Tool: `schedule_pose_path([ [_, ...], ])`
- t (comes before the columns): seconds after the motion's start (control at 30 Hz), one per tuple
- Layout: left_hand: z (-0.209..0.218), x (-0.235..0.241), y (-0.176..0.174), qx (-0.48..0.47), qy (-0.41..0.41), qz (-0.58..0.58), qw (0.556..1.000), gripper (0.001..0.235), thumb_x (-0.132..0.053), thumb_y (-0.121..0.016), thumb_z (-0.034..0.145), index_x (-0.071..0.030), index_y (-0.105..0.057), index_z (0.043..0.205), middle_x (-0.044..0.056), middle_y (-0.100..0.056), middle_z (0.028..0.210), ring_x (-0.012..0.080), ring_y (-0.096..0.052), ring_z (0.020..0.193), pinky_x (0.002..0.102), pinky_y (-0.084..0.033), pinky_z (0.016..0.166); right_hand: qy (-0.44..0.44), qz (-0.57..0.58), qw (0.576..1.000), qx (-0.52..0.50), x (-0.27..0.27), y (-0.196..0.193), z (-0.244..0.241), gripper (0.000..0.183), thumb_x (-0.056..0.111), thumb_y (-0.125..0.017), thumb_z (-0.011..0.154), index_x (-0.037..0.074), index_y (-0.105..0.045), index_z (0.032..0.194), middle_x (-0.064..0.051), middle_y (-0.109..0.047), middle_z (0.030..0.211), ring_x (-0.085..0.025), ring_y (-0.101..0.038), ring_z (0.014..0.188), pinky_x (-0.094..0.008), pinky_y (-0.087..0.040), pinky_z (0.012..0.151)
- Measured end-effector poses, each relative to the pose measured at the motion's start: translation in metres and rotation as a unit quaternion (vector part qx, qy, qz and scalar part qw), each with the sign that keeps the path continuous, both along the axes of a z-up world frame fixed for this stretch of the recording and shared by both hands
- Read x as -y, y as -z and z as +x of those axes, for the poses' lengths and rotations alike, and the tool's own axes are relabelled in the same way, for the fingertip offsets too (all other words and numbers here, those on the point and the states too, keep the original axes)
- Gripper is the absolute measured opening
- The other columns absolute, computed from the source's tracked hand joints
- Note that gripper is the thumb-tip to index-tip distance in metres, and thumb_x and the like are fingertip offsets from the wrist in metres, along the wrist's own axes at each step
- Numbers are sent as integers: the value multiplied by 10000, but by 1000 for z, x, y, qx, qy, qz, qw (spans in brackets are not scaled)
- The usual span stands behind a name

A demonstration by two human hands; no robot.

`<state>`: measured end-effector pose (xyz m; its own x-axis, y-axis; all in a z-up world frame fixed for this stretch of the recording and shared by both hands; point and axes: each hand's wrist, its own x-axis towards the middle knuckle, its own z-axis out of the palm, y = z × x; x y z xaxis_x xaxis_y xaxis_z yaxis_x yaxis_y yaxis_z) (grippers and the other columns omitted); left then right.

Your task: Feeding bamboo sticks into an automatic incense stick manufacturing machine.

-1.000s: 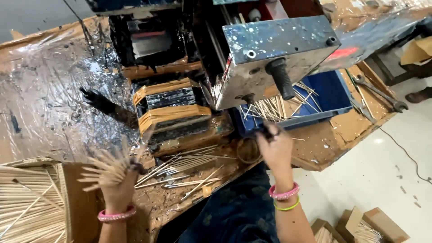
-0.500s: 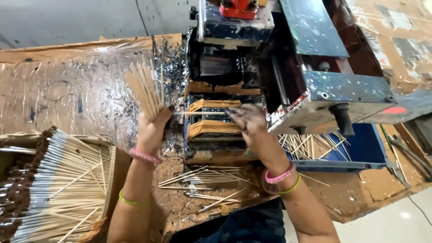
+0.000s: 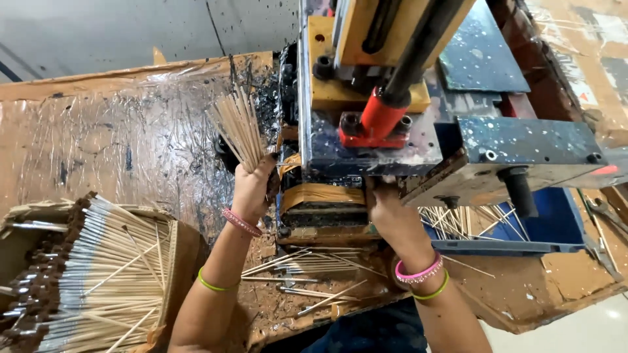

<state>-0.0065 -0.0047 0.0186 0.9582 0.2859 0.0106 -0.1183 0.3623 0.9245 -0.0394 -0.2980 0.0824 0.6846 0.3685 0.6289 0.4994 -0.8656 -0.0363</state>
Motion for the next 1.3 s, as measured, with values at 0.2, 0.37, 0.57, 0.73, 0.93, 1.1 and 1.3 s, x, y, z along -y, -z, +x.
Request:
schedule_pose_path([
  [0.2,-1,-6,12,39,3,-8,999,128,-47,-618,990,-72,-659,872,-67,-544,734,27,-471,621,225,-358,517,8,-216,954,209,-10,-55,-1,300,130,-651,870,59,-695,1158,-113,-716,1052,-322,-709,974,-443,-555,822],
  [0.37,-37,-13,32,158,-26,180,971,158,-166,-570,1065,-53,-672,1020,-22,-639,779,43,-587,635,216,-465,524,-118,150,980,-55,-2,-40,-15,364,118,-709,944,55,-658,1299,-163,-705,1220,-304,-688,1039,-423,-549,881],
  [0.57,-119,-72,152,66,-97,218,969,254,-171,-612,1134,5,-681,964,39,-639,757,70,-530,586,228,-389,476,49,254,962,-87,95,18,-73,244,97,-757,871,87,-722,1112,-122,-742,1125,-307,-730,1008,-401,-583,866],
  [0.73,-147,-33,90,136,-17,258,956,235,-128,-622,1074,35,-641,906,76,-675,819,123,-611,633,249,-515,524,146,264,946,-118,102,37,-98,379,98,-764,816,34,-706,1184,-173,-738,1054,-321,-730,923,-368,-571,813],
  [0.93,-130,33,13,246,147,416,863,168,-131,-713,900,10,-665,822,84,-712,725,145,-693,618,290,-543,519,-160,452,793,-375,37,41,-91,343,25,-708,887,24,-691,1230,-70,-731,934,-151,-645,824,-277,-536,746],
  [1.1,-99,-23,-10,196,200,381,881,104,-86,-674,943,5,-641,983,61,-624,674,124,-633,581,279,-510,497,-305,398,826,-257,24,5,-47,242,-53,-631,932,18,-673,1159,-76,-713,1129,-139,-673,1063,-280,-535,949],
  [1.3,-44,-31,-48,-36,48,122,991,139,-148,-617,991,-65,-706,925,-21,-568,593,67,-457,435,239,-319,375,-210,215,929,-216,-12,-31,2,271,-12,-702,900,16,-672,1168,-133,-709,1161,-279,-684,1085,-341,-546,915],
])
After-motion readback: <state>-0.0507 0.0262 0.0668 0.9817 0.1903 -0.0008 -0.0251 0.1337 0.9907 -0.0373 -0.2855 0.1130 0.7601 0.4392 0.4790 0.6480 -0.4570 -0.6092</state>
